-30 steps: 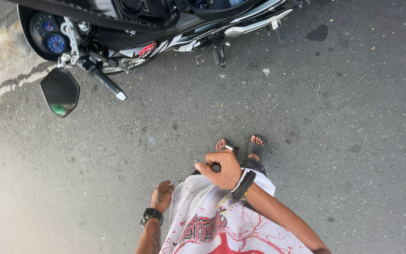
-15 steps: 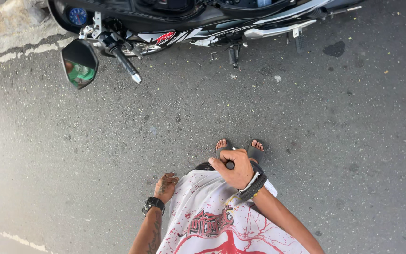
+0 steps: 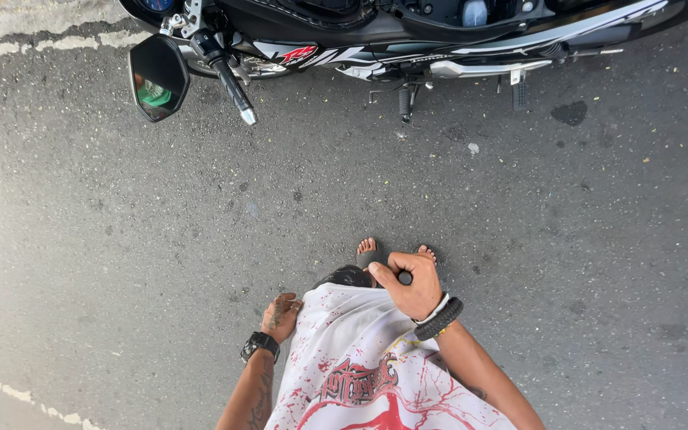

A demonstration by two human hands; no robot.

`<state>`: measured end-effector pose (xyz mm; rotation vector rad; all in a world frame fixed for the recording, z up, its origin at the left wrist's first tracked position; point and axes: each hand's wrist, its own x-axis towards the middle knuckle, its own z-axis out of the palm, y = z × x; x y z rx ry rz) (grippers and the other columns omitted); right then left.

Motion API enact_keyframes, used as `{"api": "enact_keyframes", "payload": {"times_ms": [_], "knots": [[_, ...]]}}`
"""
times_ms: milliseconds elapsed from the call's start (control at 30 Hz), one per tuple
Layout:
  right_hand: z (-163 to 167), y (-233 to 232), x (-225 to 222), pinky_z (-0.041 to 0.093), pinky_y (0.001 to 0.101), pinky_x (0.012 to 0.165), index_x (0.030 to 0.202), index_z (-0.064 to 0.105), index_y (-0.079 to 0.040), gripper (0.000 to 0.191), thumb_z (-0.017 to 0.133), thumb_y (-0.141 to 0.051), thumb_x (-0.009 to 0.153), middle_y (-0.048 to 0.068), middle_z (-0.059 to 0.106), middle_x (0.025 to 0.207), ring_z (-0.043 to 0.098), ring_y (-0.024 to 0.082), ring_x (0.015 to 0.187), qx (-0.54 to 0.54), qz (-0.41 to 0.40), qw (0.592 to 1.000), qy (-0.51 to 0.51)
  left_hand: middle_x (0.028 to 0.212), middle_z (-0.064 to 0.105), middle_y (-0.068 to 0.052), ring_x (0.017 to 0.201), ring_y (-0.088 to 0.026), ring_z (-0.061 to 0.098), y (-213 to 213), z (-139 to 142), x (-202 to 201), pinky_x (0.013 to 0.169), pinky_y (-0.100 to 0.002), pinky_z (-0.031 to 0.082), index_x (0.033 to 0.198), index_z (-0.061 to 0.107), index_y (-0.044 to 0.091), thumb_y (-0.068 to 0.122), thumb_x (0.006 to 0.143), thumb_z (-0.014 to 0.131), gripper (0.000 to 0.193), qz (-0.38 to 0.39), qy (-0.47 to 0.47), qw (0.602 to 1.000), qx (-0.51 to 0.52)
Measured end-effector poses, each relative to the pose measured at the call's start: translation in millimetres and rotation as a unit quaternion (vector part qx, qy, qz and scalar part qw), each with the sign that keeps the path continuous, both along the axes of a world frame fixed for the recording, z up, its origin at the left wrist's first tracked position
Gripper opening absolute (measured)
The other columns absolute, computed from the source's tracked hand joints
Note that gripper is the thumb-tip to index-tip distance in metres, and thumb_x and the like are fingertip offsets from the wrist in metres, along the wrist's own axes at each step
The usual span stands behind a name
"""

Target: The person opens the motorcycle seat, uses a wrench to tighten a bolt under the seat, and then closes the seat. The task involves mechanical adjustment of the motorcycle's under-seat area.

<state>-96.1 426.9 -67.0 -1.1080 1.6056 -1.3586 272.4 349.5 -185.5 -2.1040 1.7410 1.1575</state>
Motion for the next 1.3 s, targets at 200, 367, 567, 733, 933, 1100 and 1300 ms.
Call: {"api": "enact_keyframes", "payload": {"times_ms": [200, 367, 567, 733, 933, 1100, 1300], "knots": [[-3, 8, -16, 0.029, 0.0296, 0.047, 0.058, 0.046, -0.002, 0.043, 0.073, -0.015, 0.09, 0.0, 0.04, 0.05, 0.036, 0.006, 0.048, 0.001, -0.035, 0.999, -0.032, 0.12, 0.074, -0.018, 0.115, -0.029, 0.069, -2, -5, -11, 0.101, -0.036, 0.051, 0.127, 0.067, 0.004, 0.038, 0.09, 0.067, 0.05, 0.012, 0.003, 1.0, 0.006], [44, 18, -46, 0.031, 0.0269, 0.048, 0.07, 0.066, -0.002, 0.023, 0.072, -0.012, 0.09, -0.007, 0.05, 0.057, 0.043, 0.003, 0.055, 0.048, -0.175, 0.981, -0.071, 0.117, 0.074, -0.018, 0.114, -0.029, 0.071, -25, -9, -25, 0.1, -0.035, 0.052, 0.126, 0.068, 0.005, 0.039, 0.09, 0.065, 0.049, -0.014, 0.02, 0.999, 0.023], [100, 70, -106, 0.05, 0.0287, 0.063, 0.073, 0.057, -0.009, 0.02, 0.067, -0.011, 0.09, 0.003, 0.063, 0.072, 0.061, 0.011, 0.064, -0.098, -0.236, 0.964, -0.075, 0.109, 0.077, -0.017, 0.106, -0.029, 0.073, -78, -21, -27, 0.092, -0.037, 0.056, 0.12, 0.07, 0.007, 0.038, 0.091, 0.065, 0.043, -0.097, 0.022, 0.995, 0.019], [-81, 73, -94, 0.035, 0.0312, 0.052, 0.07, 0.047, -0.005, 0.046, 0.077, -0.013, 0.104, 0.001, 0.048, 0.06, 0.045, 0.01, 0.052, 0.044, -0.434, 0.885, -0.162, 0.106, 0.077, -0.017, 0.104, -0.029, 0.074, -122, -35, -27, 0.091, -0.036, 0.056, 0.116, 0.073, 0.007, 0.035, 0.091, 0.067, 0.038, -0.105, 0.034, 0.993, -0.041], [-169, 132, -33, 0.045, 0.0403, 0.049, 0.074, 0.07, 0.006, 0.054, 0.08, -0.046, 0.085, 0.012, 0.062, 0.059, 0.059, 0.023, 0.049, 0.552, -0.344, 0.758, -0.051, 0.112, 0.077, -0.015, 0.107, -0.028, 0.074, -150, -48, -13, 0.091, -0.036, 0.056, 0.119, 0.07, 0.006, 0.028, 0.088, 0.069, 0.038, -0.043, 0.074, 0.996, 0.007], [-172, 156, 30, 0.041, 0.0389, 0.047, 0.077, 0.068, 0.004, 0.048, 0.08, -0.041, 0.086, 0.009, 0.058, 0.059, 0.054, 0.021, 0.047, 0.648, -0.243, 0.712, -0.118, 0.112, 0.076, -0.017, 0.107, -0.028, 0.073, -157, -61, -9, 0.094, -0.034, 0.054, 0.119, 0.07, 0.006, 0.033, 0.088, 0.072, 0.041, 0.022, 0.058, 0.998, 0.028], [-177, 162, 14, 0.036, 0.0372, 0.045, 0.081, 0.067, 0.003, 0.041, 0.079, -0.036, 0.088, 0.005, 0.052, 0.059, 0.048, 0.018, 0.046, 0.628, -0.237, 0.731, -0.124, 0.108, 0.078, -0.013, 0.104, -0.025, 0.075, -145, -70, -32, 0.092, -0.034, 0.057, 0.113, 0.072, 0.003, 0.03, 0.09, 0.068, 0.036, -0.034, 0.078, 0.996, 0.008]]}}
